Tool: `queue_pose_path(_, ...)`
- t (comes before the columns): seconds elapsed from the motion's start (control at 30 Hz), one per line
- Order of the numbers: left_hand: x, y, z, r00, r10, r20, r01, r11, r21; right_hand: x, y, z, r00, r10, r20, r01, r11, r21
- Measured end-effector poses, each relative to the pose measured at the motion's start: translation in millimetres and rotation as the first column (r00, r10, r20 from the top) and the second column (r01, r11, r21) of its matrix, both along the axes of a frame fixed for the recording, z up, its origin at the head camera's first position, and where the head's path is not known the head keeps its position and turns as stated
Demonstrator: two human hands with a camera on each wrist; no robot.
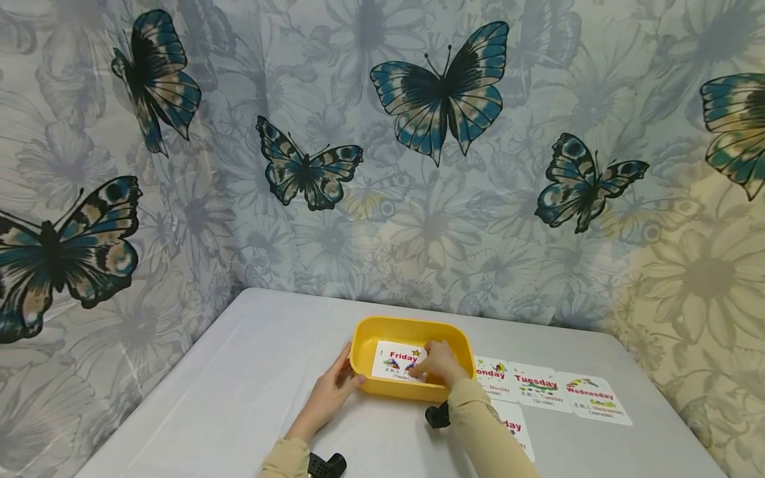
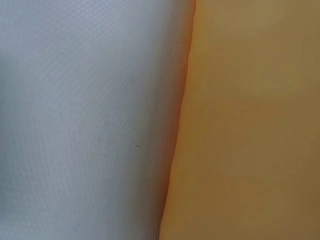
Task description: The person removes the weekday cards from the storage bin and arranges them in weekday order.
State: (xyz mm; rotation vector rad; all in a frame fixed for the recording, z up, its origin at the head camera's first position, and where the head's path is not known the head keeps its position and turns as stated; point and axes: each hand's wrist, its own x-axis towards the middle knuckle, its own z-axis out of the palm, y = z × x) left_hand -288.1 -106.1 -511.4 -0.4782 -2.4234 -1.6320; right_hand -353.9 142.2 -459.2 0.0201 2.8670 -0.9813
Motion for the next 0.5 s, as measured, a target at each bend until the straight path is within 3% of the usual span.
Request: queue_pose_path(0.5, -0.9, 0.1, -1.1, 1.000, -0.007, -0.007, 0.007, 1.000, 0.016, 4.1, -0.1, 1.3, 1.000, 0.001, -0.003, -0.001, 1.000, -0.023)
